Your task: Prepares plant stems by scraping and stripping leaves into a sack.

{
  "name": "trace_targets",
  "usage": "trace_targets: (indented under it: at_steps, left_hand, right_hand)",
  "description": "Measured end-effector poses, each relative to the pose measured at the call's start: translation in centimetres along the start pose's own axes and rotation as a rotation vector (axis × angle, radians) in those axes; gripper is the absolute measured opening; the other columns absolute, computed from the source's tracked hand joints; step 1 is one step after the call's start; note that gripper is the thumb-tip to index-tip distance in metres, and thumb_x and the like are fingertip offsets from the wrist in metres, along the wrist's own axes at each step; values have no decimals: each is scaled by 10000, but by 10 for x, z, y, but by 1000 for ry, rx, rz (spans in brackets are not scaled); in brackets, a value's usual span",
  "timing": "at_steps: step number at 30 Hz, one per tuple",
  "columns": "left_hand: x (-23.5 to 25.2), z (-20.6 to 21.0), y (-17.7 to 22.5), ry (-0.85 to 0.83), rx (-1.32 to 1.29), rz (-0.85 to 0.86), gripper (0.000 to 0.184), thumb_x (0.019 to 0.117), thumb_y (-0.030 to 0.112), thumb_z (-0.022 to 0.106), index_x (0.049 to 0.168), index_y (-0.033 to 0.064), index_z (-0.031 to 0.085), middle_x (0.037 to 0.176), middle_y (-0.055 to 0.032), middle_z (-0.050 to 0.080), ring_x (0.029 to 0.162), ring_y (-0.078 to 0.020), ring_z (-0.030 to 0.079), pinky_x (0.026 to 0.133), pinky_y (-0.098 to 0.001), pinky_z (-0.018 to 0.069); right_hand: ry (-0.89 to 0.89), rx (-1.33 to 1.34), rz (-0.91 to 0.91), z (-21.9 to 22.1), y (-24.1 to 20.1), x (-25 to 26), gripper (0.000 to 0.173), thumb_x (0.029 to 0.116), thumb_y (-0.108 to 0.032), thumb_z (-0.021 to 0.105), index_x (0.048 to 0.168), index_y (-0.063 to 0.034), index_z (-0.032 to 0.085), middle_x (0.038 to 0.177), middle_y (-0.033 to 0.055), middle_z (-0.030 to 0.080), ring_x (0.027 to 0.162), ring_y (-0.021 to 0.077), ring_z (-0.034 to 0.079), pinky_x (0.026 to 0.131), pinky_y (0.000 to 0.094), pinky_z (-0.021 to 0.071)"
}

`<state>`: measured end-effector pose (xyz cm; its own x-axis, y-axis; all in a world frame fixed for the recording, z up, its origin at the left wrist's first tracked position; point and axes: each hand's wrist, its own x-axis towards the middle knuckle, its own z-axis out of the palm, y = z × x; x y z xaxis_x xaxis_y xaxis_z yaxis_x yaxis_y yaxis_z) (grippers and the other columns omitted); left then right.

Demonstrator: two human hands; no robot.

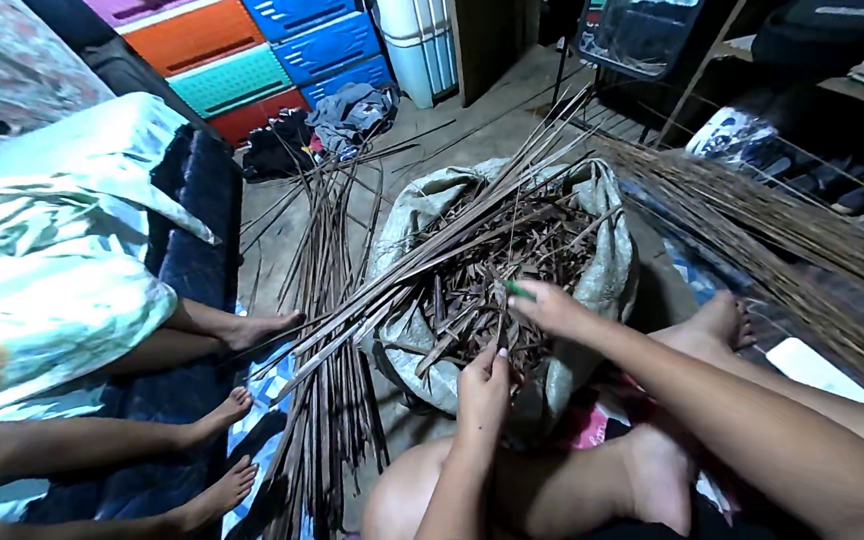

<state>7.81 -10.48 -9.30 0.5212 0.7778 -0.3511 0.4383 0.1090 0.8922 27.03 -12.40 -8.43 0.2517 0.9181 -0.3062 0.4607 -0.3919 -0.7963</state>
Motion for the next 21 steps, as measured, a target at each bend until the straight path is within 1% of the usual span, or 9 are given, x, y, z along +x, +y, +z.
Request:
trace_targets:
  at_steps: [2,5,8,11,12,14,15,19,21]
  left_hand:
    - [1,-1,-1,45,89,44,343,1096,179,470,1330,18,662,772,-27,709,601,-58,601,605,-256,507]
    - [0,0,-2,98,219,67,281,1055,129,464,1027,11,718,719,-45,614,650,-125,579,648,-343,488]
    - [-2,1,1,97,328,60,311,1069,143,452,1062,2,730,763,-96,648,716,-203,622,704,-420,512]
    - [1,3,4,101,416,38,322,1080,158,438,1020,-25,695,781,-140,646,748,-262,644,730,-465,523]
    - [1,4,3,98,423,34,323,1090,166,434,1071,-35,686,816,-160,657,778,-282,654,756,-478,524]
    - [4,4,3,82,410,22,391,1109,191,420,1382,-5,619,966,-190,732,880,-303,709,857,-489,553]
    - [8,4,1,81,412,6,414,1113,205,410,1453,32,570,998,-181,740,901,-297,715,874,-483,554]
    - [20,0,-4,104,414,-22,405,1111,199,398,1424,39,598,1004,-167,748,923,-293,719,889,-487,549]
    - [19,-1,-4,83,394,-38,409,1114,194,397,1446,37,579,1028,-175,745,939,-295,717,905,-480,545]
  right_hand:
    - [-91,-216,-14,14,-9,-35,366,1082,-257,463,1340,-45,613,1058,235,695,987,398,678,873,614,512]
    - [-182,-436,41,31,-23,-70,332,1082,-248,441,1265,-16,594,1012,248,696,986,448,693,828,626,527]
    - [-185,-539,101,40,-28,-74,333,1102,-254,433,1272,-2,570,1070,255,697,1036,449,696,856,602,536]
    - [-129,-583,110,45,-26,-61,359,1107,-259,443,1310,11,563,1124,269,696,1082,459,690,880,608,537]
    - [-109,-587,115,46,-24,-53,359,1105,-256,443,1312,11,565,1131,269,696,1087,460,690,880,610,538]
    - [-99,-598,146,45,-20,-35,364,1109,-263,439,1322,10,553,1162,276,686,1114,468,678,899,619,531]
    - [-100,-607,151,45,-19,-27,369,1110,-267,439,1329,8,552,1177,278,684,1129,467,673,910,621,528]
    - [-74,-629,143,49,-19,-4,371,1108,-245,430,1343,17,548,1199,287,679,1146,477,666,915,635,523]
    - [-15,-618,221,41,-20,11,392,1110,-237,413,1385,12,536,1238,291,669,1173,481,655,933,648,514]
